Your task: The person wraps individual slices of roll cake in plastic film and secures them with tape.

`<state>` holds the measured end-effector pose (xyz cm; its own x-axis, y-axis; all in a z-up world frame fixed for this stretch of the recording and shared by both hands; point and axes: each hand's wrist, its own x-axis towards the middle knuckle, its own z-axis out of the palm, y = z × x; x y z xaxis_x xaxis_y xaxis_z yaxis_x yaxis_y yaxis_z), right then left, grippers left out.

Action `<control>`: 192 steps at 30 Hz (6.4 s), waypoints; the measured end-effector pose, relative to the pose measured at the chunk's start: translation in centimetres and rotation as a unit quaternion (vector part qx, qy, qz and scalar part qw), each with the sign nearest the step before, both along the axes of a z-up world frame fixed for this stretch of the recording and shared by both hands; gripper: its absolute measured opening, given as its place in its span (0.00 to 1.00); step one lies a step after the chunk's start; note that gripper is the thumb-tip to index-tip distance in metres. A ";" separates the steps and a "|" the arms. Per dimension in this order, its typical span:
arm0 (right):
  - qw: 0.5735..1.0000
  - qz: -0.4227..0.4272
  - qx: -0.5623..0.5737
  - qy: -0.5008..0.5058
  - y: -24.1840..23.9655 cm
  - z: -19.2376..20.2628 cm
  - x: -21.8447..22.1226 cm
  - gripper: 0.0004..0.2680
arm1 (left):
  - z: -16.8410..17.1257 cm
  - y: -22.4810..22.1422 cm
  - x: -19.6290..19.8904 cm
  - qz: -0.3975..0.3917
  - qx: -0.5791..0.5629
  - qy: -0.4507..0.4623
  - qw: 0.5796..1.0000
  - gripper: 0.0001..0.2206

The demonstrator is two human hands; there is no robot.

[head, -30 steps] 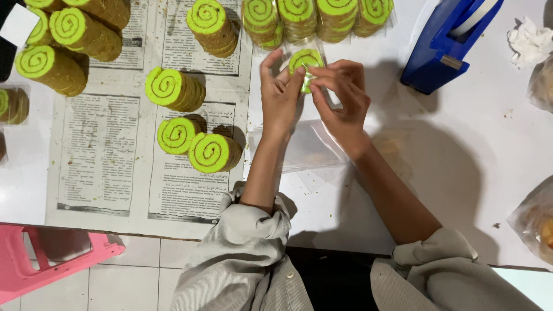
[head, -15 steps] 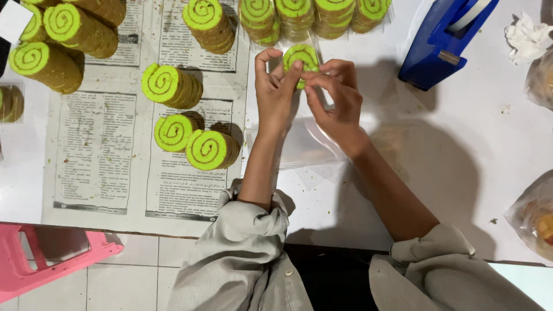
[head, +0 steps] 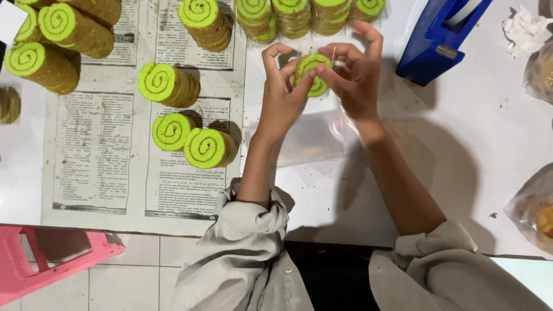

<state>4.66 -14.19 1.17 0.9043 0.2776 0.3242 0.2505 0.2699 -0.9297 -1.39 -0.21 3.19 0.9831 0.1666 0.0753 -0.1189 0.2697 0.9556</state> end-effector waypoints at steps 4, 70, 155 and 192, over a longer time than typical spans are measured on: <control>0.999 -0.017 -0.030 -0.037 -0.2 0.6 -0.3 0.23 | -0.6 -0.2 0.1 0.010 0.014 -0.010 1.000 0.22; 0.963 0.000 -0.035 0.269 -4.1 2.4 2.8 0.09 | -0.8 0.3 0.5 0.045 -0.027 0.000 0.999 0.40; 0.930 0.054 -0.337 -0.136 -2.4 5.6 1.3 0.07 | -2.9 2.2 -0.1 0.267 -0.130 -0.072 0.952 0.19; 0.833 0.304 -0.324 -0.330 13.5 4.6 -9.6 0.19 | 6.6 7.9 -7.9 0.482 -0.277 -0.264 0.788 0.23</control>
